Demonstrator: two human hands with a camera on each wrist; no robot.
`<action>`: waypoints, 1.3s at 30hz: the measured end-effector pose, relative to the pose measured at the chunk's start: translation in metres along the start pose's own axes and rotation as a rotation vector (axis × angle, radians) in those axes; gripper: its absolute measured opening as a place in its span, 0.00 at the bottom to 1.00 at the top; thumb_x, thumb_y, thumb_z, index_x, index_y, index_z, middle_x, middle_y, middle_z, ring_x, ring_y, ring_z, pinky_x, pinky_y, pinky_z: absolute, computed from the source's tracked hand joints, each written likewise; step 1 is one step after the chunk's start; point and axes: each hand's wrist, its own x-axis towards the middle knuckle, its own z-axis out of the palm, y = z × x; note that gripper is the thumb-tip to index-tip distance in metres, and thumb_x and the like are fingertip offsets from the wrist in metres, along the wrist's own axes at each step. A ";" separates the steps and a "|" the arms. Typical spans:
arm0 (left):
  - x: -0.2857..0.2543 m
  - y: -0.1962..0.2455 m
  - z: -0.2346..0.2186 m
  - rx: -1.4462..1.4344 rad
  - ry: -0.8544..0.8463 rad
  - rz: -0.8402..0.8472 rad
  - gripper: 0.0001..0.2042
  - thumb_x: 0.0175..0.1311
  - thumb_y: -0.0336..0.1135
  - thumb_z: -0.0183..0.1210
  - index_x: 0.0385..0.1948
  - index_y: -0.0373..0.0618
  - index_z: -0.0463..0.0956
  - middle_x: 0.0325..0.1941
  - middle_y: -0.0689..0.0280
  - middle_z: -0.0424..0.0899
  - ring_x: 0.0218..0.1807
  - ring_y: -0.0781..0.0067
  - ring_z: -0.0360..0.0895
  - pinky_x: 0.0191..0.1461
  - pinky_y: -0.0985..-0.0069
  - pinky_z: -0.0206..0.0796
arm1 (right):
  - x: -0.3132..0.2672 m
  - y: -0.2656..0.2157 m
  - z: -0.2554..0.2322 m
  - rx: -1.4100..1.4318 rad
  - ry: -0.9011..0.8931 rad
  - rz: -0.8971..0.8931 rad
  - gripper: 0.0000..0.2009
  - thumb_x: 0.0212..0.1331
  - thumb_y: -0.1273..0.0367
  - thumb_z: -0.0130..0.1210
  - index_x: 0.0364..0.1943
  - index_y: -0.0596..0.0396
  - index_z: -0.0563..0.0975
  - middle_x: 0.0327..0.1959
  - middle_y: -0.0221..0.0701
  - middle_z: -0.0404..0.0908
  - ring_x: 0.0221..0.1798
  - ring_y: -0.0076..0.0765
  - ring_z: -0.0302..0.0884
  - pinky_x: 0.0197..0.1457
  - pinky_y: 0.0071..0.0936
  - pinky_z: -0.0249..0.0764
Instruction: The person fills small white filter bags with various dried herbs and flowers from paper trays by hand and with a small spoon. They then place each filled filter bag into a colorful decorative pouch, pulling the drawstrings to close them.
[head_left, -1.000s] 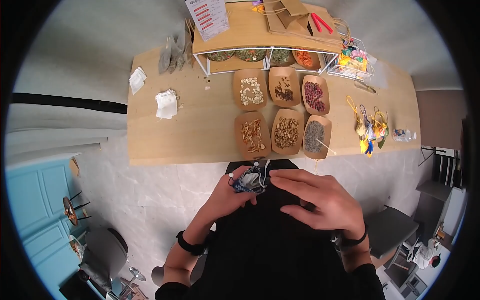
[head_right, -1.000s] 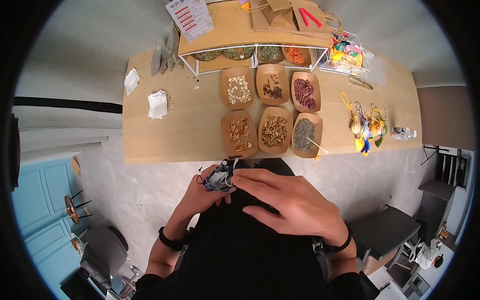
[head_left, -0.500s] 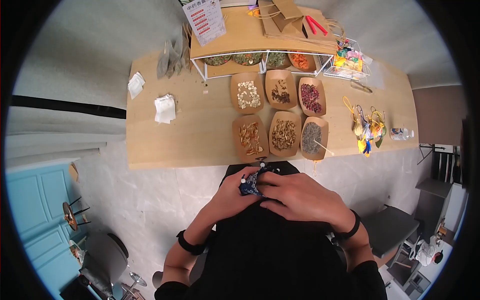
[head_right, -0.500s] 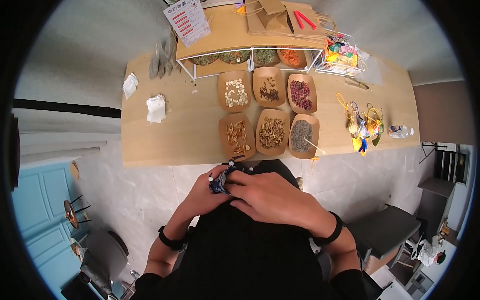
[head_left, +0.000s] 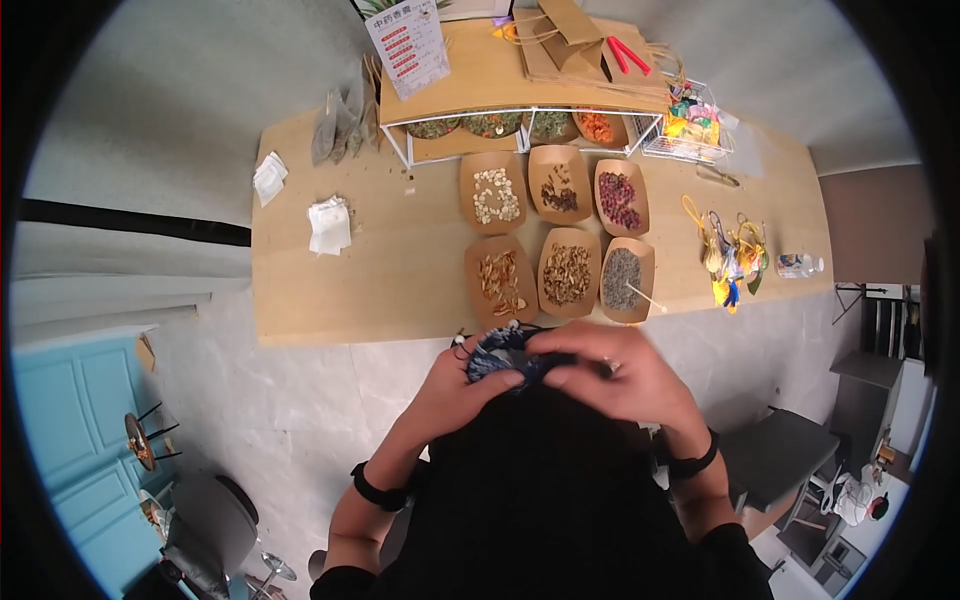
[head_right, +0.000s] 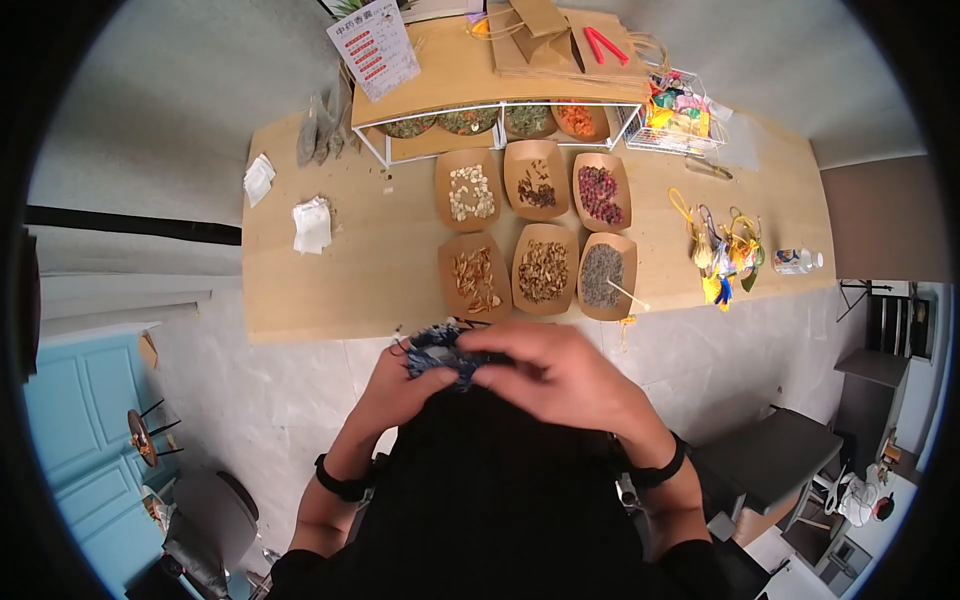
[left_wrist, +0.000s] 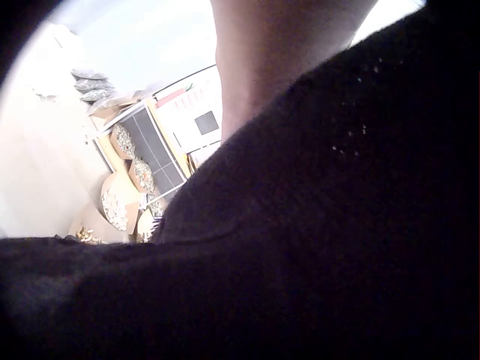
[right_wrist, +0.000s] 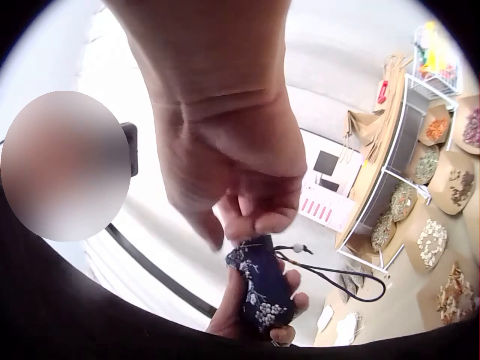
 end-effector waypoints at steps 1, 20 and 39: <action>0.001 0.002 -0.003 -0.076 0.015 0.080 0.15 0.65 0.33 0.60 0.51 0.38 0.75 0.40 0.69 0.82 0.42 0.84 0.76 0.47 0.80 0.69 | -0.002 0.003 0.000 0.151 0.231 0.031 0.17 0.55 0.71 0.64 0.50 0.54 0.76 0.33 0.25 0.80 0.25 0.23 0.73 0.28 0.23 0.70; 0.042 0.006 -0.028 -0.429 0.097 0.029 0.18 0.77 0.42 0.43 0.47 0.35 0.75 0.42 0.62 0.82 0.45 0.75 0.79 0.52 0.74 0.71 | 0.008 0.031 0.047 0.139 0.316 0.380 0.15 0.57 0.66 0.65 0.23 0.62 0.75 0.17 0.33 0.71 0.22 0.25 0.66 0.27 0.28 0.65; 0.079 0.028 0.075 0.628 -0.469 0.178 0.09 0.69 0.32 0.54 0.37 0.37 0.81 0.31 0.64 0.84 0.33 0.75 0.78 0.39 0.75 0.69 | -0.056 0.080 -0.036 0.677 0.136 0.384 0.16 0.67 0.59 0.55 0.27 0.57 0.77 0.23 0.23 0.76 0.27 0.18 0.71 0.31 0.19 0.67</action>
